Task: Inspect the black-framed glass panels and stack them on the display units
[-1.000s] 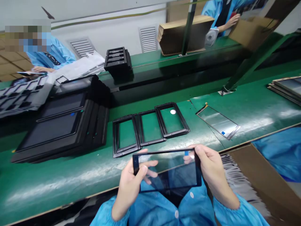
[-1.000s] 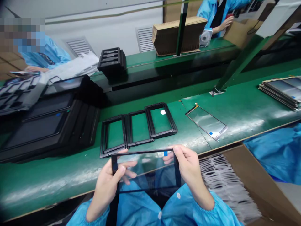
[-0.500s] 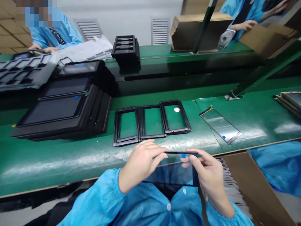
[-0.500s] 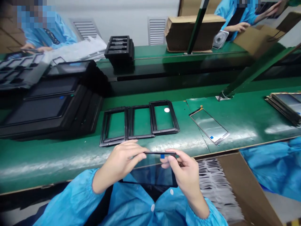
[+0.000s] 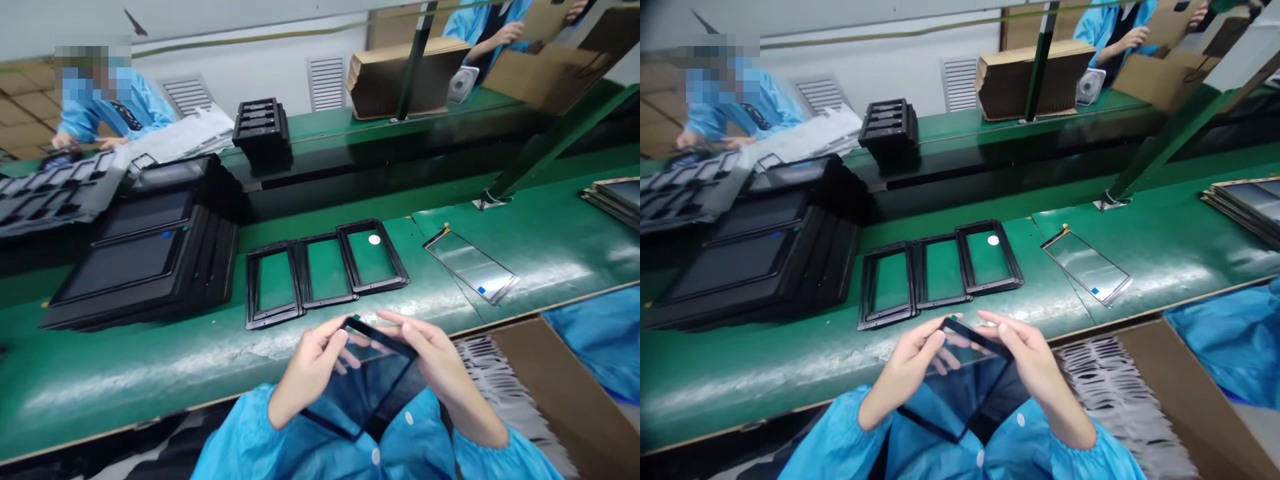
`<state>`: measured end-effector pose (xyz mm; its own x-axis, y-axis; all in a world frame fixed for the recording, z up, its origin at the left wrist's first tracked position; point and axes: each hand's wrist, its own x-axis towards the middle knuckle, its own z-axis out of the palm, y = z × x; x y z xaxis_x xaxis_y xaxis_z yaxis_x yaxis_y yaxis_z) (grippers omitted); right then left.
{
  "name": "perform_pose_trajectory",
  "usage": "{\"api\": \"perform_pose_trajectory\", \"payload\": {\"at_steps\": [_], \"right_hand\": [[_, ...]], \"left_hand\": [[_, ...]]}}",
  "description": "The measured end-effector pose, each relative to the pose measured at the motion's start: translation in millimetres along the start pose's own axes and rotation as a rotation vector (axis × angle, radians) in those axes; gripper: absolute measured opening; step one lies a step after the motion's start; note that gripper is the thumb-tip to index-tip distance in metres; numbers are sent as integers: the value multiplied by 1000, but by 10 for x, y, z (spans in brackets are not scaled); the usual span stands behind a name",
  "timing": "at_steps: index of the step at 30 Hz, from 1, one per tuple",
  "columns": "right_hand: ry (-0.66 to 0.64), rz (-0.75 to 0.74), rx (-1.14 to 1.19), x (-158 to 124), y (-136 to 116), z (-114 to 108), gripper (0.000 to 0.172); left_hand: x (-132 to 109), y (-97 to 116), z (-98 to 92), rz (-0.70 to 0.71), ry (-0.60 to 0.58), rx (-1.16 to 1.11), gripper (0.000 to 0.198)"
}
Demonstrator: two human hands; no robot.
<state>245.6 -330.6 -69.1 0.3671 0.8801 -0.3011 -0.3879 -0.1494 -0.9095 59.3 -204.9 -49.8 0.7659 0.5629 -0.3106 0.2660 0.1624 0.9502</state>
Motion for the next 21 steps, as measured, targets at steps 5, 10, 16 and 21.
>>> {"api": "perform_pose_trajectory", "payload": {"at_steps": [5,10,16,21], "right_hand": [[110,20,25,21,28,-95,47],[127,19,91,40,11,-43,46],[114,-72,-35,22,-80,44,51],[107,-168,-101,-53,-102,48,42]], "left_hand": [[-70,-35,23,-100,44,-317,72],[-97,-18,57,-103,39,-384,71],[-106,-68,34,-90,61,-396,59],[-125,-98,14,-73,54,-376,55]]}}
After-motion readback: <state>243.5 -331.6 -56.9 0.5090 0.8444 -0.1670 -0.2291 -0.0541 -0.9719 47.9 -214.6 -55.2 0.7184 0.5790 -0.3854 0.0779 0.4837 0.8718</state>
